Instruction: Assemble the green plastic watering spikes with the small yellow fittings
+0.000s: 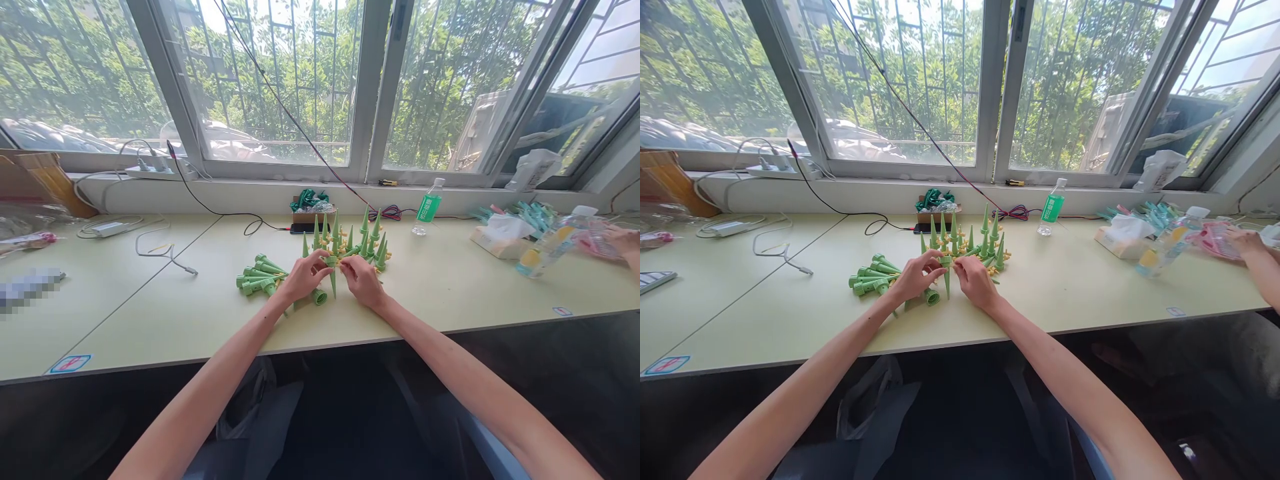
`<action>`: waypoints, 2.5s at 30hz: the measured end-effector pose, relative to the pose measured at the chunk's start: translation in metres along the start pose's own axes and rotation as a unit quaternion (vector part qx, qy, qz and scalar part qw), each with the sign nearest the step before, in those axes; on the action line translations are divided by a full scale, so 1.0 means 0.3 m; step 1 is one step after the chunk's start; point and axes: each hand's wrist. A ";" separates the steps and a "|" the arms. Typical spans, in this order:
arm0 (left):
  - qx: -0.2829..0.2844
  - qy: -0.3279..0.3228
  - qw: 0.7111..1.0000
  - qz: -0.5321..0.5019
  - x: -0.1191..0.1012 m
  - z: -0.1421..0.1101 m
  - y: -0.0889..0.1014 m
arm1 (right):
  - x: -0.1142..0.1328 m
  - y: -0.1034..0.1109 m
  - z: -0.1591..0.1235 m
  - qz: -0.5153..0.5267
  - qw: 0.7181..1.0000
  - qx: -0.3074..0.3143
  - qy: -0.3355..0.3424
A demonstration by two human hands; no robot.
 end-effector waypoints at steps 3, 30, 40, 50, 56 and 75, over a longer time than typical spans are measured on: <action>0.000 0.016 1.000 -0.017 -0.001 -0.001 0.002 | 0.004 0.001 0.000 0.000 1.000 0.012 0.013; 0.041 -0.010 0.998 -0.038 0.002 -0.010 -0.003 | -0.014 0.003 -0.002 -0.037 0.998 0.039 -0.017; 0.027 -0.009 0.999 -0.023 0.001 -0.003 -0.002 | 0.002 0.009 0.000 -0.027 0.997 0.032 -0.066; 0.025 -0.012 0.999 -0.018 -0.004 -0.003 0.000 | 0.014 0.015 0.007 -0.044 0.995 0.027 -0.088; 0.039 -0.022 0.999 -0.002 -0.001 -0.006 -0.002 | 0.000 0.009 0.004 -0.069 0.994 0.034 -0.076; 0.042 -0.027 0.999 -0.006 -0.007 -0.003 0.000 | -0.012 0.004 -0.003 -0.049 0.995 0.012 -0.084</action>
Point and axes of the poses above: each hand's wrist, its own z-axis towards the middle knuckle, its own y-axis out of the back of the hand, x = y × z, and after that the axes turned 4 degrees about -x, right-handed
